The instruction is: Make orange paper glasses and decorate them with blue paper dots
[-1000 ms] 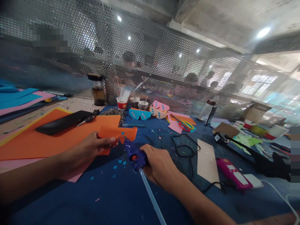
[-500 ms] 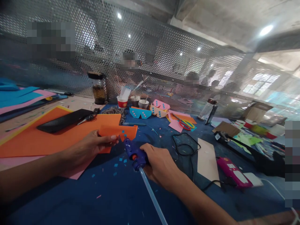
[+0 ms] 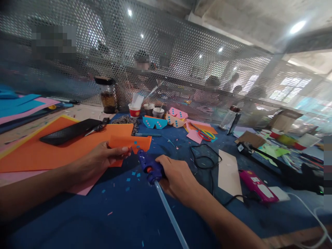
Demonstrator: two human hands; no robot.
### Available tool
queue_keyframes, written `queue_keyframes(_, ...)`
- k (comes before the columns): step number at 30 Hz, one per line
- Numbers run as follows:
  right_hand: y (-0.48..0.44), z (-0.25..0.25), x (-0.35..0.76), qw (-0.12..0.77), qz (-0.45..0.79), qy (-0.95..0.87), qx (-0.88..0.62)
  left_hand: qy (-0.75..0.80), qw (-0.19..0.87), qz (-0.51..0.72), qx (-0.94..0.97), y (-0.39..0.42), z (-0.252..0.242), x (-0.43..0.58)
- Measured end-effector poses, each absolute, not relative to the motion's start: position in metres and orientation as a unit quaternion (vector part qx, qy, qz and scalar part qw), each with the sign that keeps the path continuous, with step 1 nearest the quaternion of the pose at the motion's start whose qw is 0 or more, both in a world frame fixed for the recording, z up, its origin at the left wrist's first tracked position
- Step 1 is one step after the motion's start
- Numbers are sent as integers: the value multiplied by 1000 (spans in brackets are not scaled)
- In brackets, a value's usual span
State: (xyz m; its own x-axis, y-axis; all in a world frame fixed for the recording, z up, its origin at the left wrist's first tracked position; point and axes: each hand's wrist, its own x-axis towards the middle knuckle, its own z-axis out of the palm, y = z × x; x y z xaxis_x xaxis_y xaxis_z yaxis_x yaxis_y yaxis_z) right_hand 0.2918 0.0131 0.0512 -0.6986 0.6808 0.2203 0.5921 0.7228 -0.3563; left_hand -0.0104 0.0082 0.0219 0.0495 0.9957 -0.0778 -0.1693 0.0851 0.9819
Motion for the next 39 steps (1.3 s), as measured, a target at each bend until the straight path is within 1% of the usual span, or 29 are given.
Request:
queue_keyframes(6,14,52,292,174,126,-913,-346,477,558,519,438,9,22,-9)
queue_keyframes(11,12,55,291,172,127,-912,-351,463,576,516,432,11,21,-11)
queue_keyframes(28,13,52,290,169,122,-915,-345,464,582,513,428,8,24,-8)
queue_keyframes(39,14,52,290,189,129,-915,-334,461,592,513,418,8,25,-8)
